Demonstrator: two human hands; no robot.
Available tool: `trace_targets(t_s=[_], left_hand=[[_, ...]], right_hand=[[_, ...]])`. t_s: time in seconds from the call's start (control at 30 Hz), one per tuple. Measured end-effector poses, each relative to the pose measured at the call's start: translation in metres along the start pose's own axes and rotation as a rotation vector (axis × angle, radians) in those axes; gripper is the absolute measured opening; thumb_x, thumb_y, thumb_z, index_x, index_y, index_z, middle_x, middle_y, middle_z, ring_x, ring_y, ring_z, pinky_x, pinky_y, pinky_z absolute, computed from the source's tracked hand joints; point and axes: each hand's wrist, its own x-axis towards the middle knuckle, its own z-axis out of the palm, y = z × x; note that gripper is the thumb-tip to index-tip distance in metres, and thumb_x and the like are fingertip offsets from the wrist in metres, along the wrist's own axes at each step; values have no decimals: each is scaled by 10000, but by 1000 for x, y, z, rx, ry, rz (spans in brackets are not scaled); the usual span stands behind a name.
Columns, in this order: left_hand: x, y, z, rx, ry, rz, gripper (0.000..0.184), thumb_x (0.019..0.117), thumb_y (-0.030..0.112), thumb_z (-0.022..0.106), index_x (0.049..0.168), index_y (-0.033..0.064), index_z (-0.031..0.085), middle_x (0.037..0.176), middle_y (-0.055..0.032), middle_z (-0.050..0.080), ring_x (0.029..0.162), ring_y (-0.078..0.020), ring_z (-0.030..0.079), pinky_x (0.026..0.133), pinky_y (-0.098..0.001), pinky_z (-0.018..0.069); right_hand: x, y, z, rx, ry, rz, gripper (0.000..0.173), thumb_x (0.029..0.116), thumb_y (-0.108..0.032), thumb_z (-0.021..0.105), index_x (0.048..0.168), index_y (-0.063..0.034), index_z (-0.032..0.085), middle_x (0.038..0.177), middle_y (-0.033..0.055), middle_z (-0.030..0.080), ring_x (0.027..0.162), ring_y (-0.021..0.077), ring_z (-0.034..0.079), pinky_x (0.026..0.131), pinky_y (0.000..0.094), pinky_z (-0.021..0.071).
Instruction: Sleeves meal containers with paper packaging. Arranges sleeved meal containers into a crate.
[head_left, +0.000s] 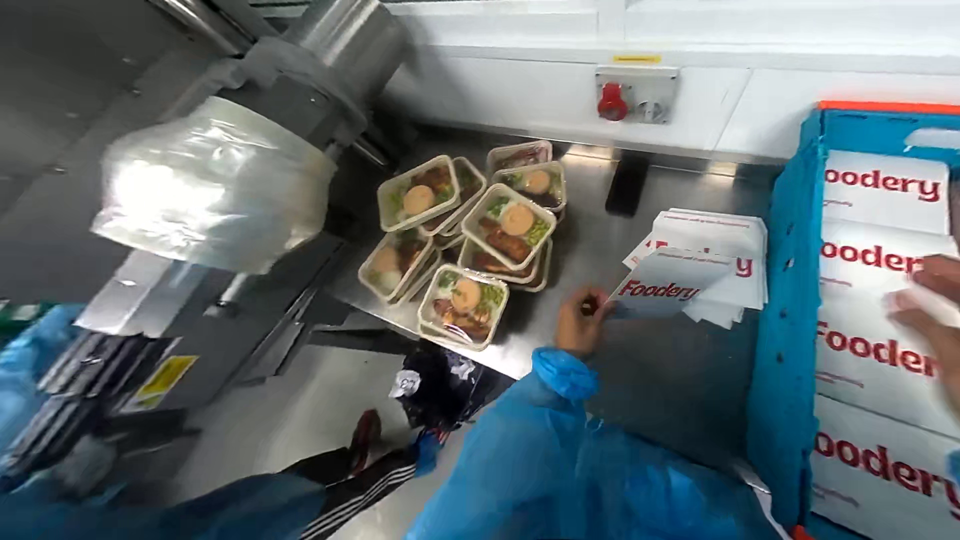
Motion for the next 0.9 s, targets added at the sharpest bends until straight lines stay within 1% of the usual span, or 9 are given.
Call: trace_targets(t_s=[0.07, 0.13, 0.2, 0.27, 0.47, 0.63, 0.73, 0.83, 0.9], left_hand=[[-34, -28, -19, -276, 69, 44, 103, 936, 38, 668, 1028, -9, 660, 940, -54, 670, 842, -115, 657, 789, -317, 581], [-71, -44, -38, -525, 107, 27, 102, 916, 60, 670, 1018, 56, 669, 929, 0, 687, 849, -94, 672, 794, -323, 590], [-106, -54, -57, -576, 150, 1, 118, 891, 37, 697, 1008, 37, 676, 924, -32, 708, 856, -126, 694, 813, -345, 602], [-139, -61, -81, -385, 172, -9, 169, 877, 14, 722, 1029, -37, 668, 914, -79, 700, 844, -143, 696, 812, -335, 607], [-203, -80, -174, -477, -21, -82, 293, 852, -27, 687, 1136, -77, 632, 994, -86, 712, 894, -120, 699, 856, -308, 591], [-235, -100, -208, -357, -188, -34, 376, 971, 146, 637, 1254, -94, 577, 1216, -170, 662, 1144, -183, 651, 1030, -372, 530], [-243, -105, -202, -234, -237, 18, 397, 1027, 192, 566, 1299, -96, 594, 1268, -199, 657, 1213, -191, 631, 1091, -370, 492], [-243, -98, -202, -105, -393, 76, 409, 1049, 229, 535, 1302, -82, 611, 1301, -227, 637, 1243, -231, 615, 1108, -399, 474], [-246, -84, -205, 30, -300, 142, 380, 1034, 237, 578, 1272, -53, 633, 1212, -199, 688, 1147, -234, 670, 1037, -416, 526]], right_hand=[[-27, -51, 65, -24, -139, 62, 856, 893, -405, 712, 1528, 47, 357, 1589, 309, 302, 1366, 445, 476, 970, 604, 529], [-44, -75, 120, -1, -249, 184, 989, 864, -431, 761, 1563, 58, 260, 1528, 346, 369, 1297, 505, 510, 970, 665, 490], [-49, -89, 161, 36, -252, 297, 835, 858, -371, 813, 1460, 50, 415, 1270, 300, 609, 1139, 445, 628, 953, 644, 497], [-55, -105, 191, 10, -240, 315, 684, 831, -312, 862, 1318, 62, 563, 1116, 291, 672, 1050, 442, 661, 926, 653, 498], [-93, -165, 266, -59, -316, 254, 850, 746, -293, 930, 1365, 81, 483, 1228, 357, 578, 1136, 513, 587, 947, 690, 455], [-129, -187, 269, 98, -254, 253, 717, 763, -175, 913, 1313, 43, 509, 1041, 251, 669, 891, 376, 681, 812, 599, 548], [-136, -190, 237, 237, -414, 236, 369, 801, -106, 842, 1094, -10, 638, 852, 89, 714, 727, 179, 704, 696, 389, 616], [-138, -193, 206, 328, -669, 313, 388, 795, -145, 769, 1145, -19, 658, 915, 42, 740, 827, 132, 721, 775, 336, 621], [-144, -193, 198, 429, -676, 386, 372, 845, -83, 724, 1195, -3, 626, 964, 62, 743, 869, 147, 726, 814, 338, 621]])
